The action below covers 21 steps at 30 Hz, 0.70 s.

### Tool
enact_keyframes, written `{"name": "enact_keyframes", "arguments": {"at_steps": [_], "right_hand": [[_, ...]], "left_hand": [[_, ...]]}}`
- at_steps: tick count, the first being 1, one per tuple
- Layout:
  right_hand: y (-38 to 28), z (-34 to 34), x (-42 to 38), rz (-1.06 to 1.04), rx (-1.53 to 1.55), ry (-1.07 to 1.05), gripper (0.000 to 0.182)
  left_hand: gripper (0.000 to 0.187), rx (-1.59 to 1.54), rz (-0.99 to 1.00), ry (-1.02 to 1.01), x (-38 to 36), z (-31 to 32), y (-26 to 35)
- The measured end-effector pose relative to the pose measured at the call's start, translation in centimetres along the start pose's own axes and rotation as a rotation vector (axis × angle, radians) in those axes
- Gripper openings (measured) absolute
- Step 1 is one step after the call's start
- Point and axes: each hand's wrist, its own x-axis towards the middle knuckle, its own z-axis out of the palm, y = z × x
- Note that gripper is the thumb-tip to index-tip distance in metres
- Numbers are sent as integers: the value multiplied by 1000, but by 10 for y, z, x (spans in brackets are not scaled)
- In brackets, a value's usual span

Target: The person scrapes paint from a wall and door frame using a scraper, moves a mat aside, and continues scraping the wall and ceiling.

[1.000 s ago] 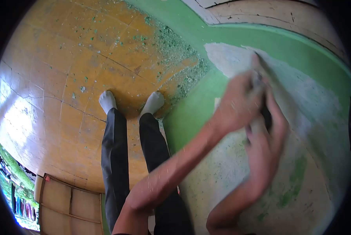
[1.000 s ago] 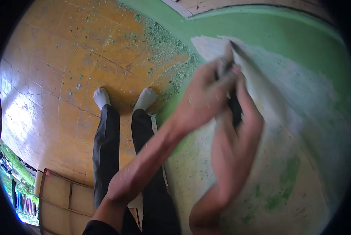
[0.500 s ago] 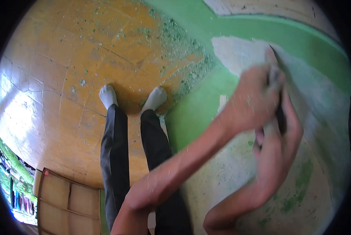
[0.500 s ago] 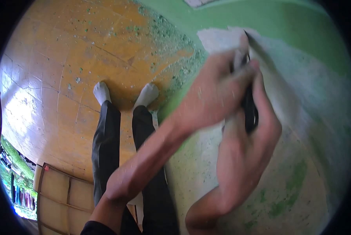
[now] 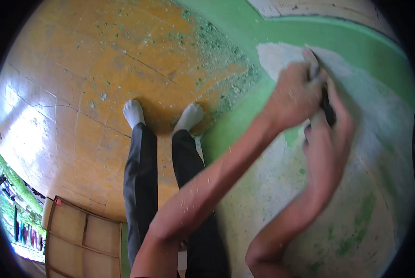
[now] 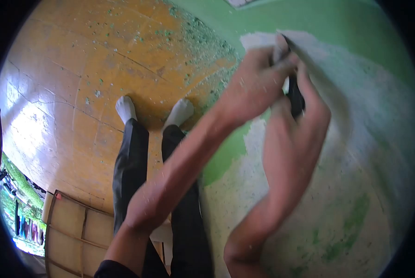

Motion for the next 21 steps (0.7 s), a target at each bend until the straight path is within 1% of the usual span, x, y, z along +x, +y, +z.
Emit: {"name": "enact_keyframes", "arguments": {"at_steps": [1, 3, 4, 5, 7, 8, 9, 10, 11, 12, 13, 14, 15, 16, 17, 18, 19, 20, 21], "right_hand": [[-2, 0, -4, 10, -14, 0, 47], [-11, 5, -10, 114, 61, -183, 48], [-1, 4, -8, -101, 154, -125, 46], [3, 8, -2, -111, 158, -124, 46], [7, 12, 3, 32, 144, -220, 45], [20, 26, 7, -27, 101, -168, 45], [39, 50, 12, -96, 71, -113, 44], [56, 67, 21, -16, -13, -202, 44], [80, 83, 29, 66, -95, -287, 44], [113, 109, 36, 58, -152, -372, 41], [145, 137, 32, 46, -163, -455, 43], [164, 159, 16, 63, -188, -525, 45], [196, 186, -3, 6, -220, -573, 48], [216, 201, -26, -16, -243, -650, 50], [210, 198, -45, 48, -316, -787, 51], [203, 197, -64, 112, -386, -925, 53], [202, 200, -83, 127, -407, -936, 53], [205, 205, -99, 143, -431, -949, 52], [205, 210, -113, 146, -426, -948, 52]], "left_hand": [[29, -13, -11, -6, -6, 0, -4], [27, -244, -43, -14, -11, -7, -7], [26, -130, -3, -20, -11, -6, -2], [26, -127, 6, -16, -2, -8, -4], [26, -179, 3, 5, 2, -7, -22], [26, -310, -59, 4, 0, -14, -25], [30, -265, -107, -22, 6, -22, -43], [35, -221, -161, -48, 7, -29, -71], [37, -66, -198, -34, -3, -40, -85], [41, 90, -226, -15, -11, -58, -104], [35, 378, -190, 41, -16, -79, -154], [33, 556, -140, 86, -35, -104, -186], [30, 583, -72, -7, -57, -141, -219], [31, 620, -336, 78, -80, -167, -219], [33, 512, -369, 102, -110, -179, -175], [33, 892, -250, 52, -128, -221, -200], [31, 1096, -232, 11, -152, -256, -209], [30, 780, -519, 214, -172, -253, -144], [28, 637, -531, 269, -196, -292, -163]]}}
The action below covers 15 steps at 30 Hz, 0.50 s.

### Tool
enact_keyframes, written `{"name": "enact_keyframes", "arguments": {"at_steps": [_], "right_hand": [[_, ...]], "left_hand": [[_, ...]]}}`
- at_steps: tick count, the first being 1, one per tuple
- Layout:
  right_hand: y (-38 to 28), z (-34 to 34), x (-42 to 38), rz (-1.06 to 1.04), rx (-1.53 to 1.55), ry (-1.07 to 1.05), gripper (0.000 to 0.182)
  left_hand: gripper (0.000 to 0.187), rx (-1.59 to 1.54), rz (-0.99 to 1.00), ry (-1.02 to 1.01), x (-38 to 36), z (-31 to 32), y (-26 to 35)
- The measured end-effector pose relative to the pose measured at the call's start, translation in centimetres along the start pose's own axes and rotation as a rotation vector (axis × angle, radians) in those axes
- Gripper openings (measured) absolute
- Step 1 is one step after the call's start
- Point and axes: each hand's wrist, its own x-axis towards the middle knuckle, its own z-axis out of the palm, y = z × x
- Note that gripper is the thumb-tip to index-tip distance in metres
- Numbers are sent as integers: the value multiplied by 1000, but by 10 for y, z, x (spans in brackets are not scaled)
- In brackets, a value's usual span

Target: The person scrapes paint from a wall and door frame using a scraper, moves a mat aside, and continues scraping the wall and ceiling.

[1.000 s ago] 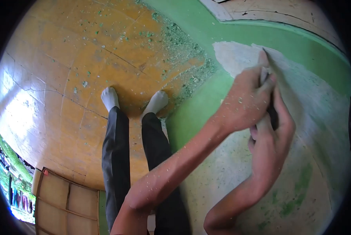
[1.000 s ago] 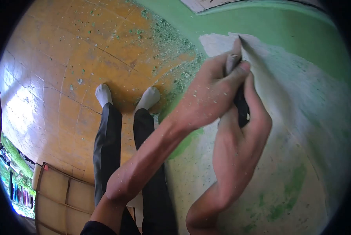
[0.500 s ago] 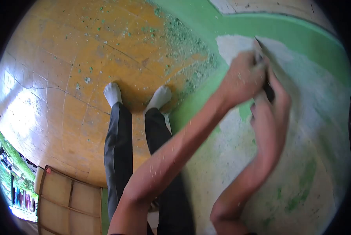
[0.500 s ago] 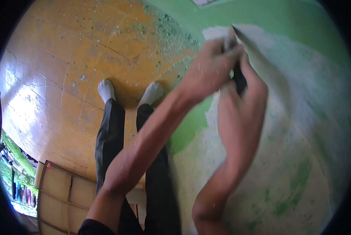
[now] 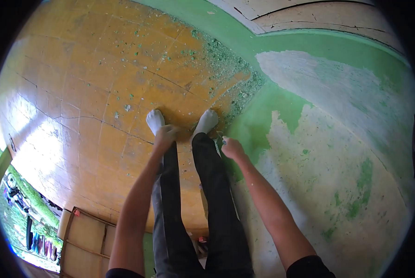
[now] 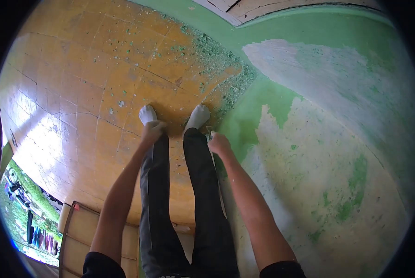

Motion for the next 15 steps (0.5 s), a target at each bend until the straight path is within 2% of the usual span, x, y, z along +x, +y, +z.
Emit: {"name": "enact_keyframes", "arguments": {"at_steps": [1, 2, 3, 4, 6, 8, 9, 10, 12, 14, 15], "right_hand": [[-3, 13, -4, -20, 51, 39, 51], [-5, 26, -3, -41, 104, 79, 50], [-4, 42, 4, -100, 136, 116, 48], [-6, 51, 9, -97, 144, 116, 48], [-16, 60, 18, -215, 232, 160, 44], [-37, 47, 25, -223, 183, 138, 43], [-47, 34, 29, -231, 121, 117, 42], [-56, 19, 33, -260, 60, 106, 39], [-74, -18, 31, -285, 13, 108, 37], [-94, -56, 19, -255, 227, -38, 35], [-100, -69, 17, -256, 246, -19, 35]], "left_hand": [[27, 47, -4, 51, -7, -26, -22], [27, 73, 84, 99, -3, -50, -70], [27, 155, 10, 97, -22, -80, -54], [24, 206, 6, 130, -26, -101, -72], [28, 285, 80, 175, -29, -133, -96], [33, 526, -206, 193, -32, -154, -95], [38, 552, -215, 164, -25, -158, -104], [38, 562, -206, 162, -22, -156, -97], [40, 542, -56, 86, -13, -132, -66], [44, 448, 116, -13, -4, -102, -23], [43, 463, 41, -24, -2, -82, 13]]}}
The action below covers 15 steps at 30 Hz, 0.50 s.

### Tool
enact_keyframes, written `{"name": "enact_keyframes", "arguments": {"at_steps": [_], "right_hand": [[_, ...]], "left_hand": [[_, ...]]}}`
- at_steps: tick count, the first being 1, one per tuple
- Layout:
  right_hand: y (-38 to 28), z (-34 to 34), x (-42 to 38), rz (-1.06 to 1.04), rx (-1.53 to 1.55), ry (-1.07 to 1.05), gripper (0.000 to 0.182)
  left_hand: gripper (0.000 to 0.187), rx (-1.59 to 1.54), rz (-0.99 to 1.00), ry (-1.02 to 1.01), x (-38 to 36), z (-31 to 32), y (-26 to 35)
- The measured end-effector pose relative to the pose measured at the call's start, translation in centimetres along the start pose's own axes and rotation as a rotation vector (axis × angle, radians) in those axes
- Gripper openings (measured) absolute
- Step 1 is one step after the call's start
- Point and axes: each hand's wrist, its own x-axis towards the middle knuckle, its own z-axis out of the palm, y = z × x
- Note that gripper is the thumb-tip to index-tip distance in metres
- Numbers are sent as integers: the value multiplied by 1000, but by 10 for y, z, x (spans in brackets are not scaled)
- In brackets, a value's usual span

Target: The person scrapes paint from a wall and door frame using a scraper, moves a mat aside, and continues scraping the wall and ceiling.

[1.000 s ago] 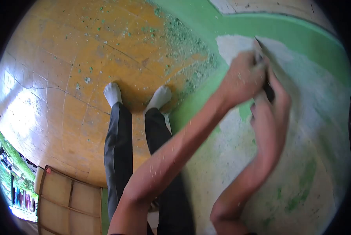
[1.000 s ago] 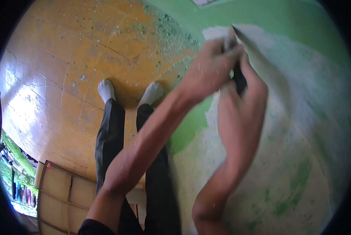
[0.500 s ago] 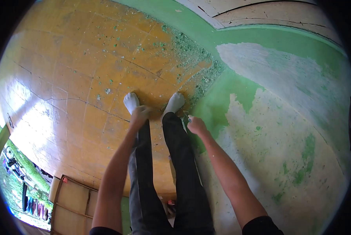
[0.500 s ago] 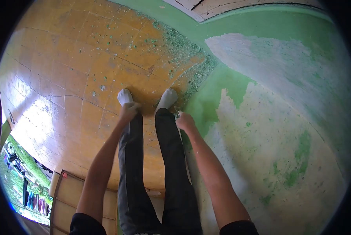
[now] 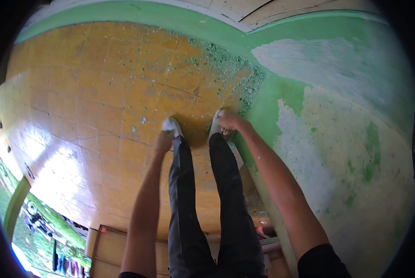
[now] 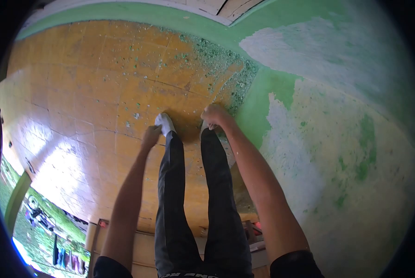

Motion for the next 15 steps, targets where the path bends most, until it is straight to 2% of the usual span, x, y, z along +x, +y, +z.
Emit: {"name": "enact_keyframes", "arguments": {"at_steps": [1, 2, 3, 5, 7, 9, 11, 13, 14, 15], "right_hand": [[-9, -9, -1, 69, 11, -16, 37], [-17, -15, -7, 137, 25, -32, 40], [-24, -14, -15, 131, 47, -12, 40], [-38, -15, -27, 188, -31, -41, 40], [-8, 18, -17, -178, -251, 1, 40], [3, 69, -22, -156, -281, 290, 38], [13, 113, -43, -311, -587, 360, 31], [-28, 123, -107, 261, 578, 193, 31], [-31, 132, -127, 292, 745, 199, 34], [-31, 138, -147, 322, 910, 203, 38]], "left_hand": [[37, -159, 99, 35, -11, 1, 40], [33, -49, 495, 87, 12, 31, 29], [30, 100, 542, 27, -18, 24, 81], [26, 350, 541, -153, -56, 29, 134], [27, 450, 549, -226, -89, 25, 162], [28, 505, 582, -222, -104, 16, 155], [32, 463, 451, -242, -114, 5, 131], [38, 376, 388, -215, -131, -21, 91], [42, 496, 472, -256, -113, -18, 24], [42, 468, 403, -133, -89, -5, -73]]}}
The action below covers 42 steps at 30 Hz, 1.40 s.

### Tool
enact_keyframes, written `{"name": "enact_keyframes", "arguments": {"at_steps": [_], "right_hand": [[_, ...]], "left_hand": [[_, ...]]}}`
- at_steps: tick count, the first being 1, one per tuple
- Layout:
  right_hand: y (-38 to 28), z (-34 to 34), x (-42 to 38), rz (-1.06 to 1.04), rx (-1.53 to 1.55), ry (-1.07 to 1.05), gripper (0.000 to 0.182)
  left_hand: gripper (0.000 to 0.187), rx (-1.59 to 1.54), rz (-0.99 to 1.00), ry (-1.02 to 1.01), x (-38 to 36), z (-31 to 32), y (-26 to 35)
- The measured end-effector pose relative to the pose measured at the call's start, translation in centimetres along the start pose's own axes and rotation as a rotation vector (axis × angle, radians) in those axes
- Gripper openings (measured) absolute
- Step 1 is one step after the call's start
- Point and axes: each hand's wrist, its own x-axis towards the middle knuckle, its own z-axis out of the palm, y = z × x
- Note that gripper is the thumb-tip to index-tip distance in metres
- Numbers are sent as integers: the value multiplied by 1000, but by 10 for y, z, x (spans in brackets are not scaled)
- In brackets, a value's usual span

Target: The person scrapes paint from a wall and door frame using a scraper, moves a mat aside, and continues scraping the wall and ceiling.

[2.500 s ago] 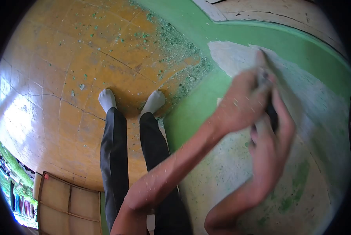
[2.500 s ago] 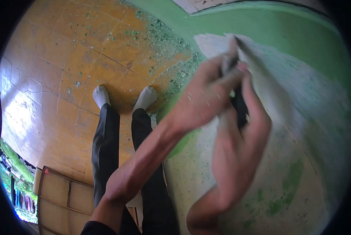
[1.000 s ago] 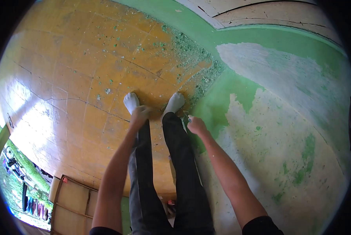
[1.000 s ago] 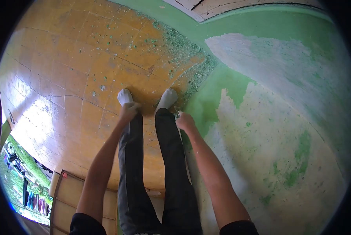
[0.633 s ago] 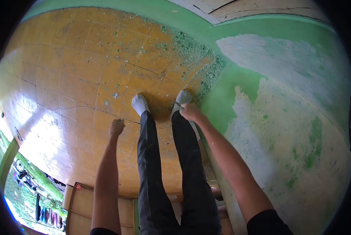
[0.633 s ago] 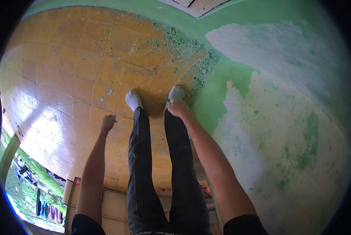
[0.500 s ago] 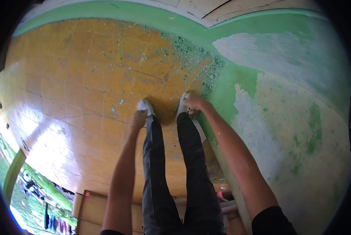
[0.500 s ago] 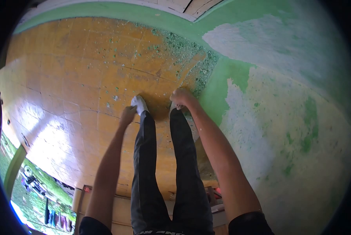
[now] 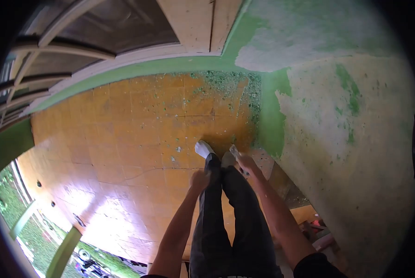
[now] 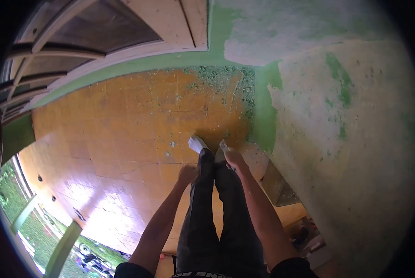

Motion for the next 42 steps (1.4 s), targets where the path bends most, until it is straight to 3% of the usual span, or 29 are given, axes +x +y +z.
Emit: {"name": "enact_keyframes", "arguments": {"at_steps": [2, 3, 4, 5, 6, 7, 8, 10, 12, 17, 20, 22, 23, 24, 26, 31, 34, 36, 38, 39, 41, 42], "right_hand": [[20, -6, -36, 12, 17, 84, 41], [51, -8, -33, 11, -15, 80, 46], [87, -8, -26, 14, -47, 72, 51], [114, -7, -30, 24, -19, 69, 51], [138, -6, -38, 61, 66, 139, 50], [157, -6, -48, 95, 151, 212, 49], [173, -7, -59, 119, 251, 242, 49], [199, -4, -79, 100, 303, 260, 50], [241, 6, -98, 77, 230, 211, 49], [287, 54, -137, 226, 332, 14, 29], [315, 118, -137, 350, 661, 30, 28], [299, 156, -161, 574, 847, 114, 20], [303, 187, -170, 598, 872, 104, 20], [305, 218, -167, 604, 802, 122, 25], [284, 262, -152, 593, 779, 138, 30], [187, 324, -117, 411, 726, -13, 45], [129, 306, -85, 329, 690, -53, 59], [92, 300, -65, 280, 605, -76, 72], [86, 289, 0, 145, 489, -9, 77], [90, 303, 33, 41, 433, 29, 79], [67, 278, 54, -212, 364, 464, 82], [38, 234, 47, -116, 477, 328, 76]], "left_hand": [[36, 127, -42, -16, -68, -28, -48], [34, 10, -282, -53, -104, -65, -36], [27, 109, -225, 9, -137, -61, -69], [35, 95, -339, -68, -166, -72, -88], [25, 499, -50, -200, -197, -61, -142], [38, 551, -125, -295, -224, -70, -147], [40, 569, -144, -327, -252, -73, -163], [46, 348, -553, -333, -297, -83, -174], [46, 308, -523, -305, -336, -91, -177], [45, -37, -470, -243, -323, -147, -166], [45, -227, -414, -239, -284, -222, -176], [44, 162, -415, -392, -238, -285, -178], [39, -67, -314, -263, -222, -322, -133], [38, -221, -413, -172, -202, -346, -142], [38, -225, -569, -125, -165, -415, -74], [41, -6, -447, -88, -83, -512, -25], [40, 86, -418, -111, -39, -528, 21], [39, 48, -288, -141, -14, -526, 51], [36, 84, -301, -173, 11, -518, 89], [34, 116, -201, -151, 18, -512, 113], [32, 141, -38, -120, 46, -489, 135], [32, 167, 1, -108, 56, -487, 141]]}}
